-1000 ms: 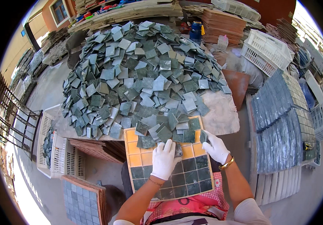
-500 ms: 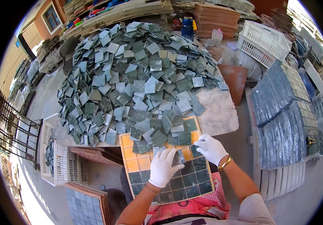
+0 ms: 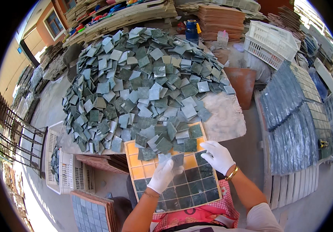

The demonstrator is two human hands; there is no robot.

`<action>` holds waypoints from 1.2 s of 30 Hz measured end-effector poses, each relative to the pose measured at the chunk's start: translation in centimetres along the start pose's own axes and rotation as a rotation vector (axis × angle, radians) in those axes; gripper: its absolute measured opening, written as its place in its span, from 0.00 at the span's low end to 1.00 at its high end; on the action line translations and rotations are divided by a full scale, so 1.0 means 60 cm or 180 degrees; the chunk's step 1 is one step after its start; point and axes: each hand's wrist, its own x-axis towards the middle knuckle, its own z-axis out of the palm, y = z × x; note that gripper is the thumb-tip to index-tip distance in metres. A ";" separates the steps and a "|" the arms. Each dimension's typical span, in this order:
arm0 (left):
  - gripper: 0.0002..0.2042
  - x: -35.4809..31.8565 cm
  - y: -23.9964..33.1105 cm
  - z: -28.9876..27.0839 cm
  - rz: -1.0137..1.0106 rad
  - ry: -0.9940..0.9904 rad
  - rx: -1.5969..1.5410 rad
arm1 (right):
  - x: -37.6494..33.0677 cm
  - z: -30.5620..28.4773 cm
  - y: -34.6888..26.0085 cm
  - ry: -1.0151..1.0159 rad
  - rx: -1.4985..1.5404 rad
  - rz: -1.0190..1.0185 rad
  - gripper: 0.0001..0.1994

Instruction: The person arranges small green square tiles into a grid on a wooden board, then flips the board to reveal the completed tile sheet. They repeat the process by placing loose tiles onto an orange board and arranging them into a grid pattern.

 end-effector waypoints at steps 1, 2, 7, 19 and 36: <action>0.21 0.004 -0.001 -0.007 0.0564 0.0224 0.1133 | 0.014 0.009 -0.004 0.0095 -0.0192 -0.0089 0.20; 0.22 0.012 0.006 -0.008 0.1131 0.0445 0.2261 | 0.032 0.019 -0.009 0.0139 -0.0409 -0.0169 0.21; 0.27 0.022 0.051 0.016 0.2205 0.1292 0.4826 | 0.079 0.045 -0.018 -0.0505 -0.1116 -0.0022 0.23; 0.28 -0.022 0.026 -0.038 0.1927 0.1917 0.4822 | 0.013 0.042 -0.036 -0.1104 -0.0870 -0.0399 0.19; 0.31 -0.027 0.008 -0.067 0.1910 0.1163 0.3770 | 0.051 0.151 -0.116 -0.0439 -0.0868 0.0004 0.30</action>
